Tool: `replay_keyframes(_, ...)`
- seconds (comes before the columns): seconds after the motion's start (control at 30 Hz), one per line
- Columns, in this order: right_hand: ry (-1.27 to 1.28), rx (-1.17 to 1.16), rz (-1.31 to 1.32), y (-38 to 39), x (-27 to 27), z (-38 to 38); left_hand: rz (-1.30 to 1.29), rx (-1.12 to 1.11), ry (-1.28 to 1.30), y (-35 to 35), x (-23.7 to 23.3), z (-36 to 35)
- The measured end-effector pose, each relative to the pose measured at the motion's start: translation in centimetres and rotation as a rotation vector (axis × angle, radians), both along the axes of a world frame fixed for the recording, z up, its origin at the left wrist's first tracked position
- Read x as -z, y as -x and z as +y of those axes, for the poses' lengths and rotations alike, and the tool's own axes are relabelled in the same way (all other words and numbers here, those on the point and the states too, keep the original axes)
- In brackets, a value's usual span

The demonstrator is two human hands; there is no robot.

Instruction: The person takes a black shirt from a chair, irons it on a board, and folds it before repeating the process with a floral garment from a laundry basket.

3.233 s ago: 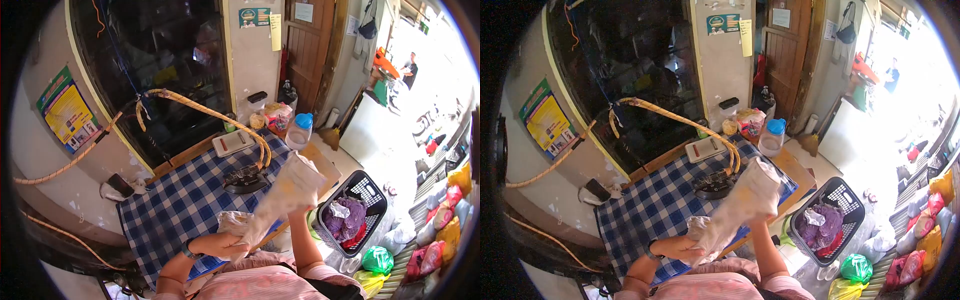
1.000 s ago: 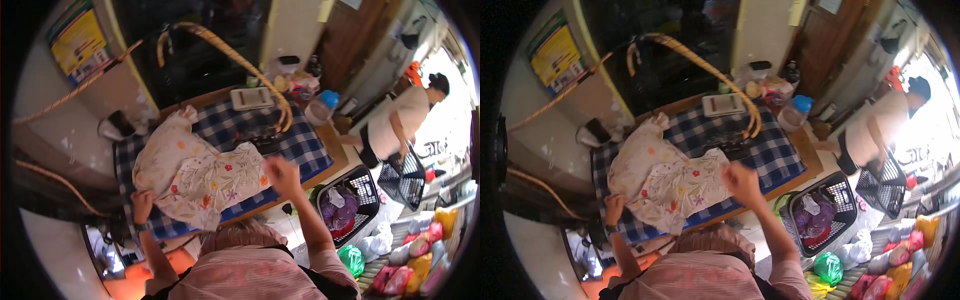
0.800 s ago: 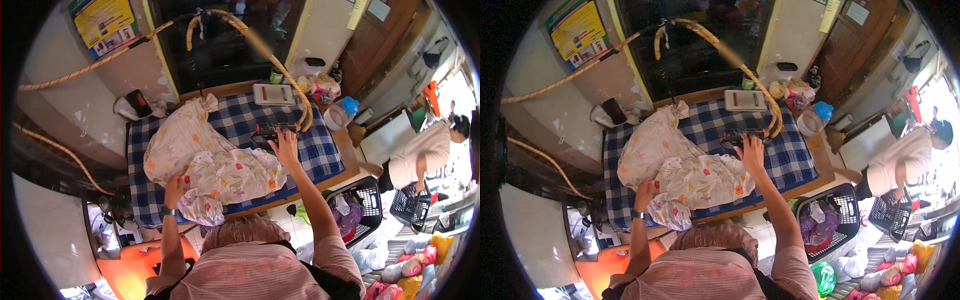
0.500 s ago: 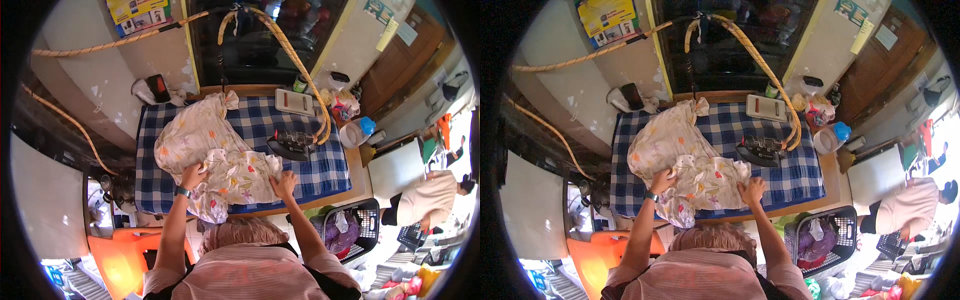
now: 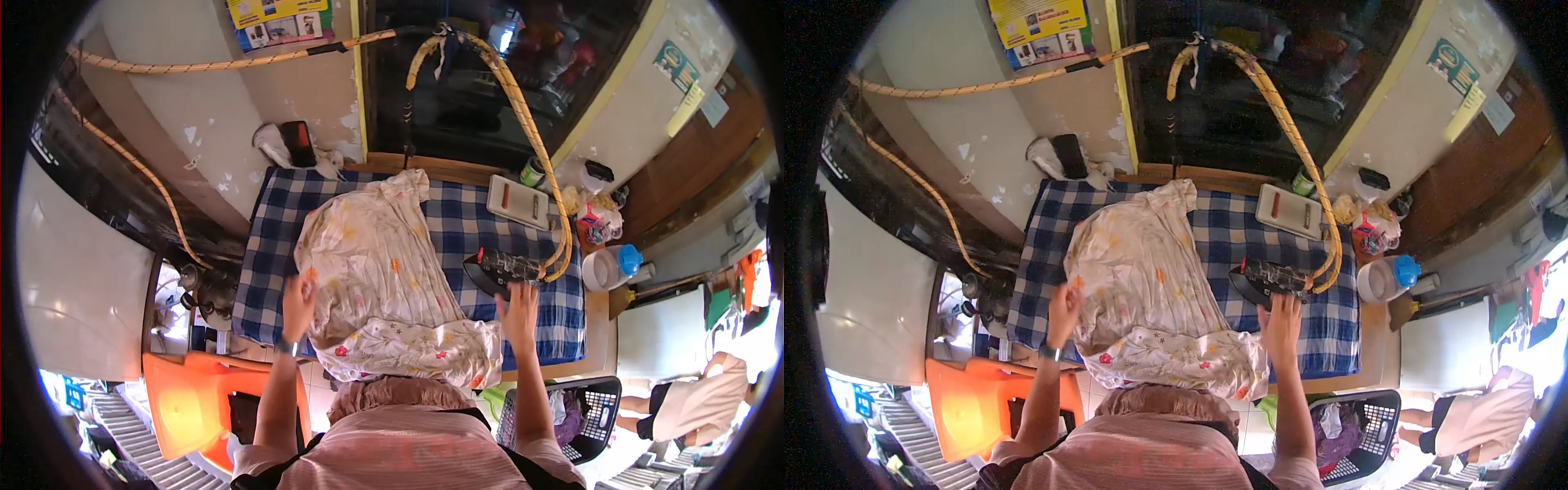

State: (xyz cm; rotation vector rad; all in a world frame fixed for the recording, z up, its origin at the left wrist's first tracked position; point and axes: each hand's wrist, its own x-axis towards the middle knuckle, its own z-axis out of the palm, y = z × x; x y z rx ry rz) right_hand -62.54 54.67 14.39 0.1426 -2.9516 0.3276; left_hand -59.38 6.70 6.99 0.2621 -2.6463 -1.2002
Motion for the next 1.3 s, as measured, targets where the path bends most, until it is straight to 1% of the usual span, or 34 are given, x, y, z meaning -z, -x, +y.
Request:
replay_keyframes(0.03, -0.014, -0.056, 0.233, 2.1, -0.6, -0.7, 0.173, -0.067, 0.006, 2.7, 2.8, -1.8)
replay_keyframes(0.07, -0.010, -0.062, 0.235, 4.0, -0.9, -1.0, 0.257, -0.124, 0.150, 5.1, 2.5, -2.0)
replay_keyframes(0.1, -0.127, -0.195, 0.319, 5.7, -0.9, -1.0, 0.341, -0.176, 0.292, 6.9, 2.4, -1.9)
replay_keyframes(0.13, -0.247, -0.323, 0.407, 7.1, -0.8, -0.8, 0.352, -0.174, 0.290, 8.4, 4.1, -2.5)
replay_keyframes(0.17, -0.252, -0.313, 0.418, 7.8, -0.2, -0.6, 0.173, -0.288, 0.249, 10.6, 6.8, -3.6)
replay_keyframes(0.2, -0.257, -0.301, 0.307, 8.3, 0.6, -0.2, -0.006, -0.394, 0.206, 12.5, 8.1, -4.4)
replay_keyframes(0.23, -0.264, -0.285, 0.196, 8.8, 1.1, 0.4, -0.157, -0.493, 0.262, 13.8, 7.9, -4.3)
replay_keyframes(0.27, -0.275, -0.265, 0.203, 9.2, 1.3, 0.9, -0.145, -0.474, 0.253, 14.4, 6.9, -4.1)
replay_keyframes(0.33, -0.117, -0.228, 0.114, 9.5, 1.6, 1.0, -0.325, -0.187, -0.174, 14.7, 4.9, -3.8)
replay_keyframes(0.4, -0.184, -0.145, 0.276, 9.1, 1.5, -0.3, -0.522, -0.087, -0.279, 17.0, 6.6, -6.4)
replay_keyframes(0.43, -0.240, -0.064, 0.351, 8.4, 1.2, -1.4, -0.386, -0.075, -0.679, 16.7, 6.4, -6.2)
replay_keyframes(0.47, -0.198, -0.042, 0.294, 7.7, 1.5, -2.0, -0.350, 0.081, -1.020, 18.1, 8.1, -7.4)
replay_keyframes(0.5, -0.107, -0.058, 0.144, 6.9, 0.4, -3.1, -0.342, 0.045, -1.123, 18.4, 4.6, -5.3)
replay_keyframes(0.53, -0.025, -0.071, 0.140, 5.7, 1.8, -3.8, -0.462, 0.214, -1.108, 19.5, 3.8, -5.8)
replay_keyframes(0.57, 0.064, -0.131, 0.203, 4.6, 3.2, -4.4, -0.483, 0.191, -1.057, 20.6, 4.4, -5.7)
replay_keyframes(0.6, 0.197, -0.194, 0.190, 3.2, 2.2, -4.7, -0.426, 0.127, -0.800, 20.9, 4.5, -5.7)
replay_keyframes(0.67, 0.213, -0.211, 0.261, 0.6, 3.0, -5.3, -0.110, 0.165, -0.551, 21.0, 4.1, -4.5)
replay_keyframes(0.73, 0.235, -0.186, 0.323, -1.7, 3.5, -5.6, 0.418, 0.245, 0.356, 18.7, 1.7, -1.0)
replay_keyframes(0.8, 0.356, -0.158, 0.200, -3.6, 4.3, -5.5, 0.384, 0.540, 0.532, 13.4, -0.7, 3.0)
replay_keyframes(0.87, 0.413, -0.089, -0.026, -5.3, 4.0, -4.9, 0.054, 0.689, 0.372, 9.1, -2.1, 6.8)
replay_keyframes(0.9, 0.457, -0.073, 0.065, -6.0, 3.9, -4.5, 0.162, 0.786, 0.386, 7.2, -2.6, 8.6)
replay_keyframes(0.93, 0.457, -0.042, 0.080, -6.8, 3.6, -3.9, 0.265, 0.875, 0.399, 6.1, -2.7, 9.3)
replay_keyframes(0.97, 0.694, -0.011, 0.034, -7.6, 2.5, -2.9, 0.275, 0.898, 0.400, 5.8, -1.1, 9.0)
replay_keyframes(1.0, 0.929, 0.011, -0.010, -8.4, 1.1, -1.8, 0.075, 0.756, 0.222, 5.3, 1.6, 8.9)
replay_keyframes(1.03, 1.151, 0.099, 0.006, -9.6, -1.5, -1.3, -0.126, 0.606, 0.047, 5.2, 3.4, 9.1)
replay_keyframes(1.07, 1.345, 0.114, 0.056, -10.1, -2.1, -0.2, -0.121, 0.621, 0.042, 5.5, 3.8, 9.6)
replay_keyframes(1.13, 1.684, 0.140, 0.025, -12.7, -5.9, 2.4, -0.068, 0.603, 0.246, 5.9, 4.7, 10.7)
replay_keyframes(1.17, 1.831, 0.094, 0.059, -14.1, -7.7, 3.3, -0.004, 0.612, 0.215, 6.1, 5.0, 11.5)
replay_keyframes(1.2, 1.978, 0.043, 0.091, -15.2, -9.0, 4.1, -0.002, 0.618, 0.208, 6.2, 4.9, 12.6)
replay_keyframes(1.23, 2.076, -0.049, 0.143, -15.7, -9.0, 4.9, -0.012, 0.623, 0.131, 6.2, 4.7, 13.5)
replay_keyframes(1.27, 2.076, -0.051, 0.143, -16.4, -10.0, 4.9, -0.021, 0.623, 0.055, 6.2, 4.7, 14.0)
replay_keyframes(1.3, 2.033, -0.242, 0.225, -17.2, -11.0, 4.6, -0.017, 0.621, 0.055, 6.3, 4.8, 14.4)
